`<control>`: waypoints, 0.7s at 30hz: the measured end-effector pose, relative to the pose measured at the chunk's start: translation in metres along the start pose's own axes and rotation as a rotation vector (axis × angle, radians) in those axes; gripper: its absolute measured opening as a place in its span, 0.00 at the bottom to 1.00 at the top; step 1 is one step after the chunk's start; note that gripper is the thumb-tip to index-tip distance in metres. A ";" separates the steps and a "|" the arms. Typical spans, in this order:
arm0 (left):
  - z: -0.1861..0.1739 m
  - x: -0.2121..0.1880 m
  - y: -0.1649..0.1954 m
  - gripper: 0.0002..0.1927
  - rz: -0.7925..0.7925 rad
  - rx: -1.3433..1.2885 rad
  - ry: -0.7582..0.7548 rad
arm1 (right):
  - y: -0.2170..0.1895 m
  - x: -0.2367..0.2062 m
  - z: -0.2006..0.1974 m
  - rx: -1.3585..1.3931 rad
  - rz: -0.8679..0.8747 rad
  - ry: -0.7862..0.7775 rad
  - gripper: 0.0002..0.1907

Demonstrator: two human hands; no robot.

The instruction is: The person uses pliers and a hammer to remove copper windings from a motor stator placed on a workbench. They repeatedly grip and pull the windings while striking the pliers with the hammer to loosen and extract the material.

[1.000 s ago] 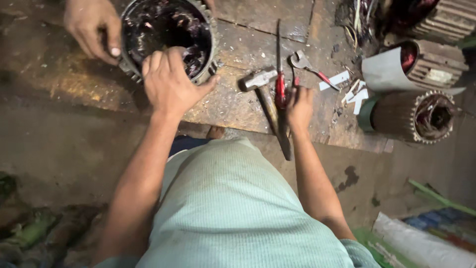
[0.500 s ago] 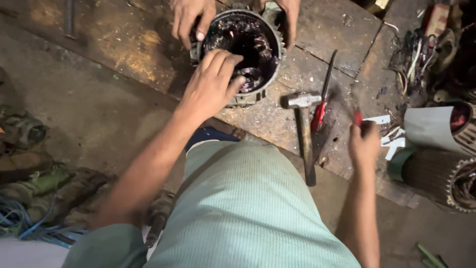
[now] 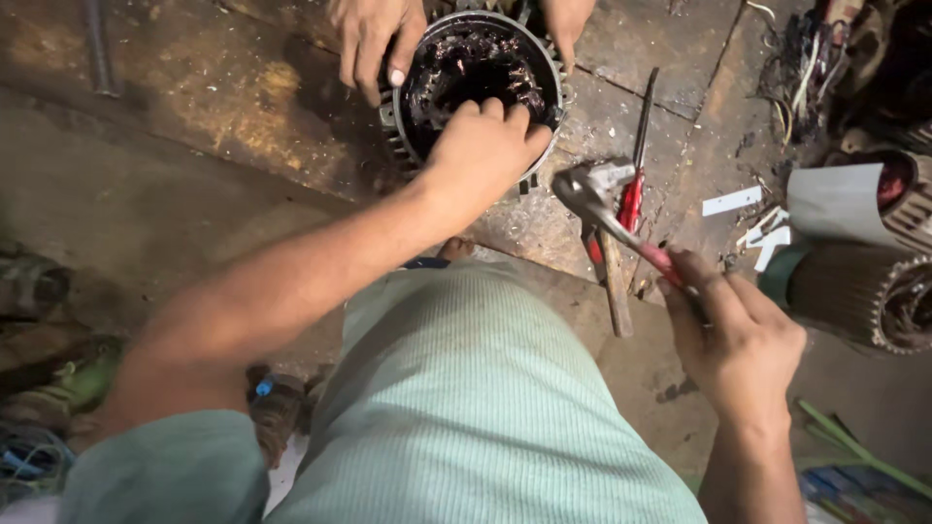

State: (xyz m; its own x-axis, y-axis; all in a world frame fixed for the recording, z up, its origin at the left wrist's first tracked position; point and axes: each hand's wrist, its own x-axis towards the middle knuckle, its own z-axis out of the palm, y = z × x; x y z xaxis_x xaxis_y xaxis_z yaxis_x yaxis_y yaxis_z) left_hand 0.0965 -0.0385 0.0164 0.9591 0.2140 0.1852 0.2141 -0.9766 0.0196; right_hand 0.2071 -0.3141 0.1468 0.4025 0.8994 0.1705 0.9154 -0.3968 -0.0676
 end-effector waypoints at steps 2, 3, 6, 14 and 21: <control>0.000 0.010 0.003 0.13 0.084 0.063 -0.035 | -0.012 -0.001 0.001 -0.042 0.005 -0.021 0.15; 0.001 0.014 0.002 0.14 0.123 0.099 -0.051 | -0.017 -0.003 0.003 -0.032 0.024 -0.015 0.15; 0.008 0.020 -0.007 0.06 0.265 -0.003 0.050 | -0.030 -0.015 0.011 0.007 0.087 -0.005 0.14; 0.027 0.016 -0.031 0.03 0.375 -0.113 0.161 | -0.066 -0.016 0.021 0.170 0.189 -0.004 0.13; 0.007 -0.052 -0.044 0.12 -0.085 -0.288 0.453 | -0.078 0.028 0.025 -0.054 0.078 -0.115 0.17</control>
State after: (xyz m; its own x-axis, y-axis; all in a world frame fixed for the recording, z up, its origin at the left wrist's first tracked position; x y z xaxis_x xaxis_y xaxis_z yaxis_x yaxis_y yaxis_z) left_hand 0.0384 -0.0063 -0.0014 0.7511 0.3239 0.5753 0.1666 -0.9362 0.3096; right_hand 0.1469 -0.2534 0.1320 0.4735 0.8792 0.0527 0.8808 -0.4730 -0.0229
